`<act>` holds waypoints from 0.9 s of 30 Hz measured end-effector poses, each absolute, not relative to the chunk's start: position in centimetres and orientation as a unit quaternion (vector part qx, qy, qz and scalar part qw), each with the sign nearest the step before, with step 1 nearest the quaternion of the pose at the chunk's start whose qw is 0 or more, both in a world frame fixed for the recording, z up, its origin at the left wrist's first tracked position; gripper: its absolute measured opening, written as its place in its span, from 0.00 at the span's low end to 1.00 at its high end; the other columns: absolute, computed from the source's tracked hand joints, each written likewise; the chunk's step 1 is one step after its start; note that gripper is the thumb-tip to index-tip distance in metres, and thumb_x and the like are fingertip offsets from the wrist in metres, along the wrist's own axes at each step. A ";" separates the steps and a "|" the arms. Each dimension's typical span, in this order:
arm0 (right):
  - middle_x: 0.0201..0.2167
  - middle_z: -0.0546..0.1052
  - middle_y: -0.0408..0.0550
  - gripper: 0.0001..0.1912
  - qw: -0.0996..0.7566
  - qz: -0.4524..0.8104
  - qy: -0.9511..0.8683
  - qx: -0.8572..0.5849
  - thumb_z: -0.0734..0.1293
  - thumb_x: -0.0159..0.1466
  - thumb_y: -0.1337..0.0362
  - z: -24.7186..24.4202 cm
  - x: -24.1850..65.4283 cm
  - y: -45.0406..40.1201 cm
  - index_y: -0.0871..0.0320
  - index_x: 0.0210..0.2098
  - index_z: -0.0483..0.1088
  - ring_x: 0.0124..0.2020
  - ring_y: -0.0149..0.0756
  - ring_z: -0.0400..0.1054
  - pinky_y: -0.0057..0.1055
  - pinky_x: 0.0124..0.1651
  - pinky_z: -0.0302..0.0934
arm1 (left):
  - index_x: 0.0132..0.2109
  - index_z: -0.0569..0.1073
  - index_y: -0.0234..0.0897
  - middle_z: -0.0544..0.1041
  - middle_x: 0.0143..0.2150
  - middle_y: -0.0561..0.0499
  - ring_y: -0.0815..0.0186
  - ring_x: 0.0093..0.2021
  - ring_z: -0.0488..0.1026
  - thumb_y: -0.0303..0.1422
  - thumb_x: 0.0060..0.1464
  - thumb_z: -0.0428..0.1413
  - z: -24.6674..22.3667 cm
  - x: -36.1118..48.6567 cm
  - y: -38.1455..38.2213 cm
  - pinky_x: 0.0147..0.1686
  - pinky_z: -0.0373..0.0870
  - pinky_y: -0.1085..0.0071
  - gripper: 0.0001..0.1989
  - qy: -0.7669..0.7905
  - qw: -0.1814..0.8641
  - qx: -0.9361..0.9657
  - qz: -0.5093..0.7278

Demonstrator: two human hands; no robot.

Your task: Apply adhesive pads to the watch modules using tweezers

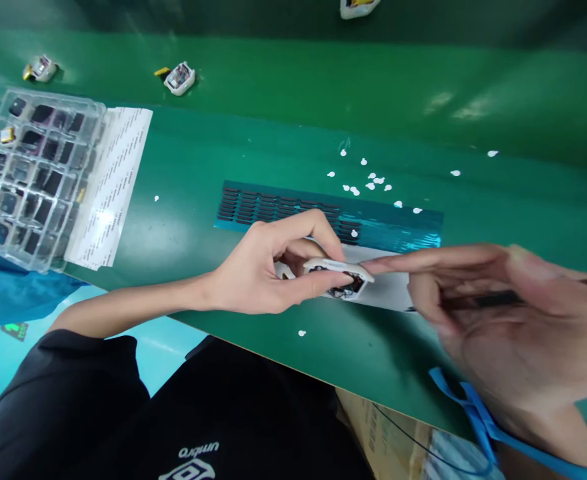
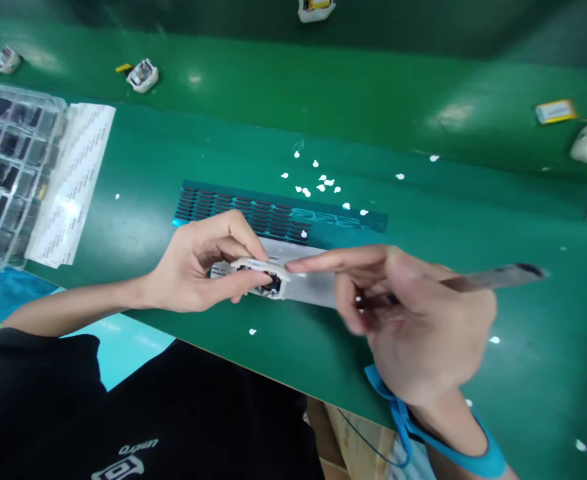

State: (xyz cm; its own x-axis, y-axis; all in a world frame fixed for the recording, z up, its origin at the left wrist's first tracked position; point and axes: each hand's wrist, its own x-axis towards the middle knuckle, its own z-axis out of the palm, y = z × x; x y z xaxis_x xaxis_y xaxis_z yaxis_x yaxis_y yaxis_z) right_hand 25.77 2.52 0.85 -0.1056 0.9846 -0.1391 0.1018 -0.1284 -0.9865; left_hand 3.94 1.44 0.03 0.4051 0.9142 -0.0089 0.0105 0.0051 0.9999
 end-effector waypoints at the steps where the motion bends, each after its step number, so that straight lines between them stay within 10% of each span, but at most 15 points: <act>1: 0.20 0.78 0.54 0.24 0.437 0.508 -0.515 -0.535 0.67 0.65 0.46 0.6 25.8 2.6 0.56 0.22 0.79 0.15 0.37 0.64 0.37 0.17 0.51 | 0.39 0.67 0.37 0.78 0.26 0.56 0.76 0.21 0.69 0.29 0.61 0.62 0.0 4.0 1.5 0.22 0.65 0.77 0.08 0.391 0.603 0.578 0.387; 6: 0.19 0.75 0.50 0.29 0.416 0.340 -0.611 -0.582 0.60 0.73 0.48 -1.0 26.8 2.7 0.55 0.21 0.76 0.20 0.34 0.66 0.35 0.22 0.56 | 0.37 0.65 0.38 0.77 0.28 0.53 0.77 0.21 0.64 0.28 0.60 0.59 -1.0 3.8 1.6 0.19 0.54 0.77 0.08 0.415 0.607 0.566 0.373; 27: 0.23 0.82 0.51 0.31 0.240 0.533 -0.654 -0.480 0.66 0.68 0.38 -1.0 26.9 4.9 0.55 0.21 0.80 0.23 0.35 0.78 0.26 0.29 0.76 | 0.35 0.65 0.38 0.66 0.23 0.61 0.78 0.20 0.58 0.24 0.56 0.57 -2.4 4.8 1.0 0.19 0.54 0.78 0.07 0.488 0.489 0.637 0.343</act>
State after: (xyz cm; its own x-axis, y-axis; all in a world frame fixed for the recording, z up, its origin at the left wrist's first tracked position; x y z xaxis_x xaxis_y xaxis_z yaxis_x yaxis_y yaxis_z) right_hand 26.94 4.90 -1.05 -0.4231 0.8844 -0.1970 0.3721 -0.0286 -0.9278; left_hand 4.75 0.96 -2.41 0.2886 0.9566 -0.0400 0.2858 -0.0462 0.9572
